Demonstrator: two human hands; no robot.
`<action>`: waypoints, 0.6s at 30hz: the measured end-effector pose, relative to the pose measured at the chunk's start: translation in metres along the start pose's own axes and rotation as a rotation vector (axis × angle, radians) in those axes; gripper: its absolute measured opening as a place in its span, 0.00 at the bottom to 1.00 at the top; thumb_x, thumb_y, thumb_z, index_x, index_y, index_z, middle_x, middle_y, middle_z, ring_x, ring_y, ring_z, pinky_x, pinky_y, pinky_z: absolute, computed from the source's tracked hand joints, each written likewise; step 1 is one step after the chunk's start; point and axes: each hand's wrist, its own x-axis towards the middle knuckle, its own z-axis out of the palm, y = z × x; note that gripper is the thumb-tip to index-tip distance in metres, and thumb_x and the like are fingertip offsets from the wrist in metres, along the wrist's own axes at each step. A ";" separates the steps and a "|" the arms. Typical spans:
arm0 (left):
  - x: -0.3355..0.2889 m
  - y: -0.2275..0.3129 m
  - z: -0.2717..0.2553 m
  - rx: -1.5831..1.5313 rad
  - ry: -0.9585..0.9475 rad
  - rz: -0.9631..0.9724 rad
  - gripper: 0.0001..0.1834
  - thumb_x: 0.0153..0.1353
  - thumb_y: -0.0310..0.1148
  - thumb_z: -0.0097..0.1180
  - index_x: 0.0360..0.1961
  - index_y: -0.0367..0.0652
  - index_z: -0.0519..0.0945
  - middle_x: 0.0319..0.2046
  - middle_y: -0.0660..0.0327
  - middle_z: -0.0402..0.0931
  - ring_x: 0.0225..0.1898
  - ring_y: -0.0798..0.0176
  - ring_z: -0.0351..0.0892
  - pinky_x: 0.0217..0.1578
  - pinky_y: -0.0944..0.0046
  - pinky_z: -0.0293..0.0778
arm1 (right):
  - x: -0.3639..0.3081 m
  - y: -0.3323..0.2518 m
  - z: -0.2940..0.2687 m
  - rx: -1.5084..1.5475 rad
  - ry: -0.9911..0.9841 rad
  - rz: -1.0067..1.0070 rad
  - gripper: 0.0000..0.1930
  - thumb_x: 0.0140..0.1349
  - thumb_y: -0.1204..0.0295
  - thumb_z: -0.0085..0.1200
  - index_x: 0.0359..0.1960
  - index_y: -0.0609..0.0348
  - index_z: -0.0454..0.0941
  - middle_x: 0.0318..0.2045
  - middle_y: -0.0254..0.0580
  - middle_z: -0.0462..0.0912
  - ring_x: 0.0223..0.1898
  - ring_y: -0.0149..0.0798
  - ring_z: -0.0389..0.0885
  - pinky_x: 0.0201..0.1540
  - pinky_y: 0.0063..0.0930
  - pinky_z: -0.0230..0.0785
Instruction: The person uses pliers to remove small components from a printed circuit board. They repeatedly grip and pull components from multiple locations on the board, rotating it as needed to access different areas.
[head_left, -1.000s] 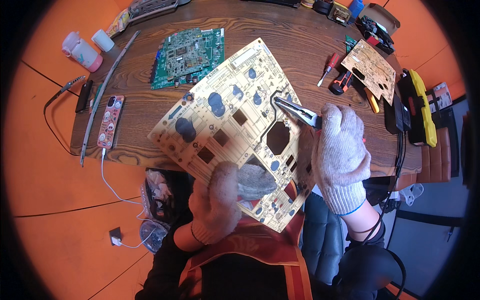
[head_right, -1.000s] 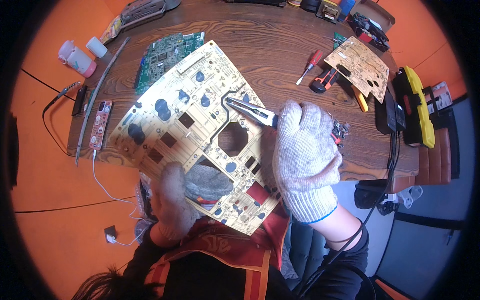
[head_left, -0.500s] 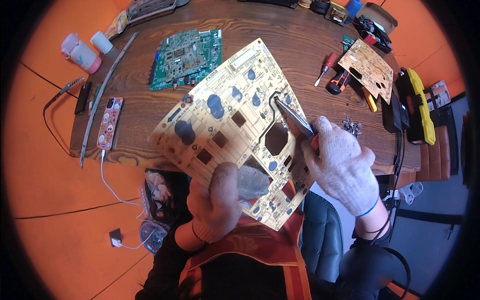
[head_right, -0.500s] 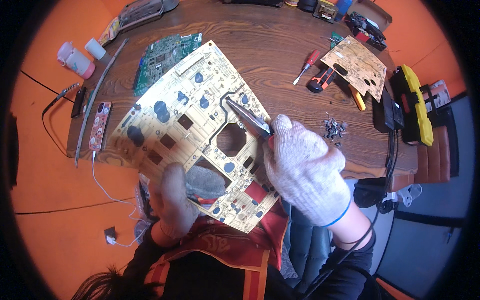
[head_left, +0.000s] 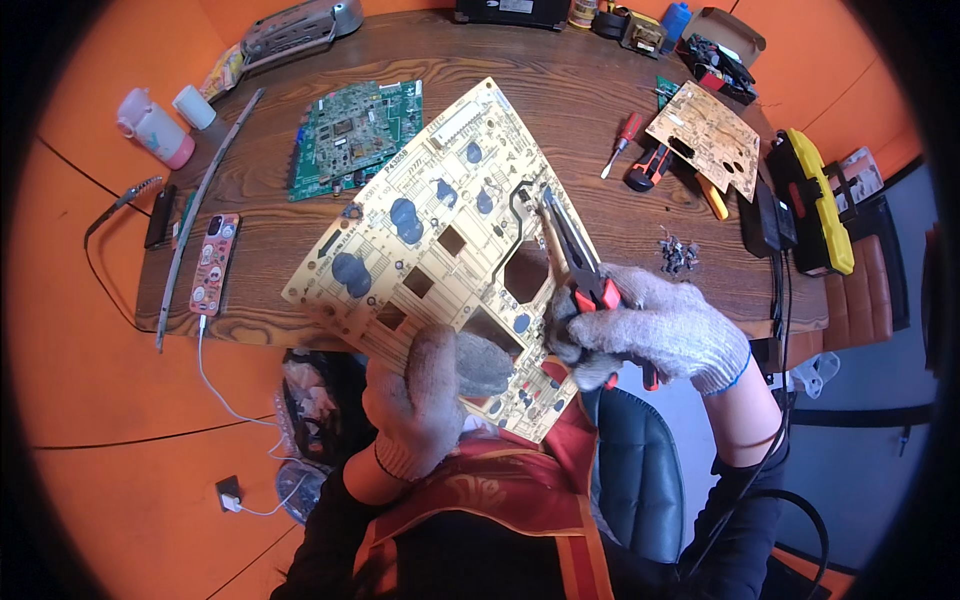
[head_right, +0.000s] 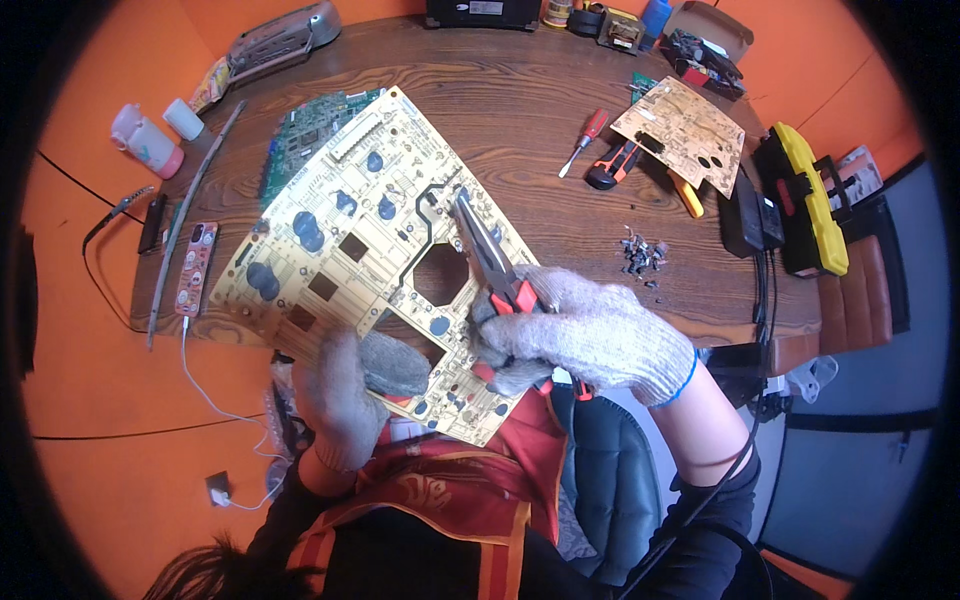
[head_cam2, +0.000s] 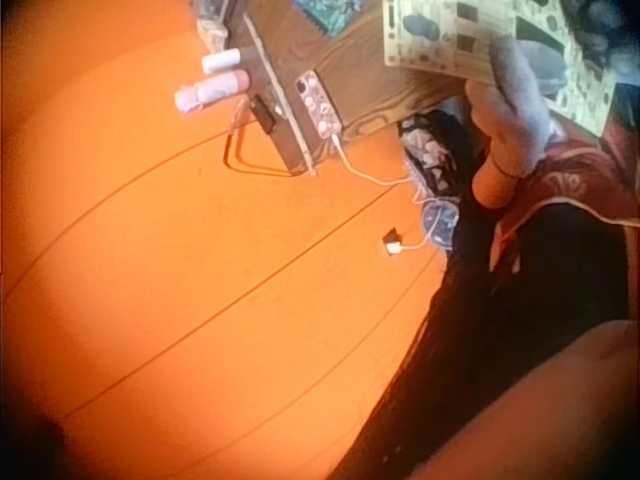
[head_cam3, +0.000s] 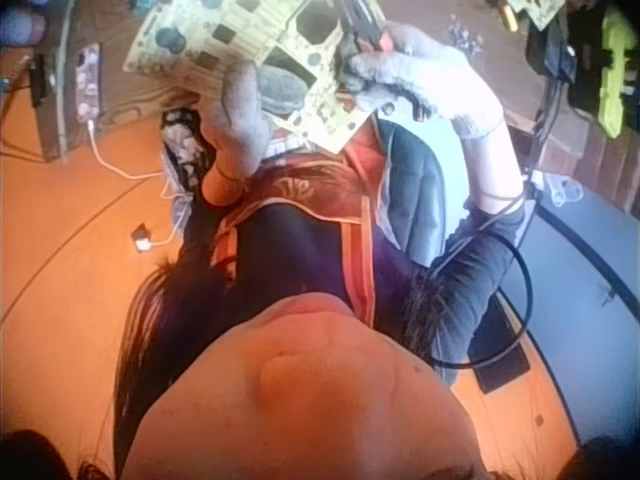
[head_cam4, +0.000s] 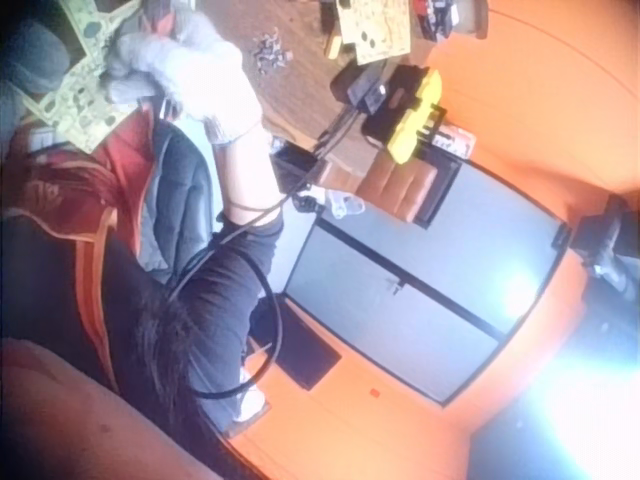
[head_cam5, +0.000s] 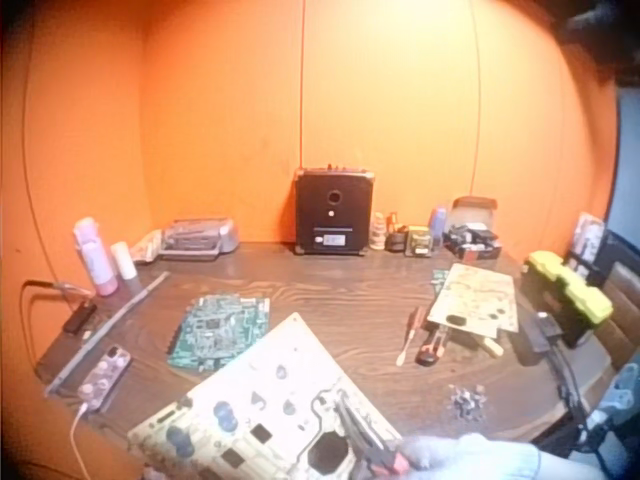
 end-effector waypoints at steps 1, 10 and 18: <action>0.000 0.003 0.001 -0.017 0.017 -0.041 0.14 0.67 0.23 0.47 0.50 0.27 0.75 0.48 0.46 0.77 0.46 0.60 0.79 0.46 0.66 0.75 | -0.002 0.001 0.001 -0.081 0.035 -0.024 0.17 0.58 0.60 0.60 0.41 0.60 0.77 0.32 0.40 0.81 0.30 0.30 0.81 0.34 0.22 0.74; -0.018 0.019 0.023 0.155 0.045 -0.224 0.12 0.66 0.26 0.51 0.48 0.32 0.77 0.35 0.53 0.78 0.29 0.63 0.78 0.29 0.65 0.76 | 0.020 0.035 0.011 -1.164 0.903 -0.517 0.19 0.54 0.76 0.56 0.48 0.60 0.69 0.38 0.47 0.73 0.42 0.48 0.76 0.38 0.34 0.69; -0.038 0.002 0.033 0.174 0.058 -0.410 0.14 0.64 0.30 0.53 0.51 0.42 0.77 0.34 0.62 0.80 0.28 0.63 0.79 0.22 0.67 0.72 | 0.029 0.041 0.013 -1.161 0.962 -0.397 0.15 0.55 0.76 0.54 0.44 0.61 0.68 0.36 0.50 0.71 0.40 0.51 0.75 0.40 0.40 0.68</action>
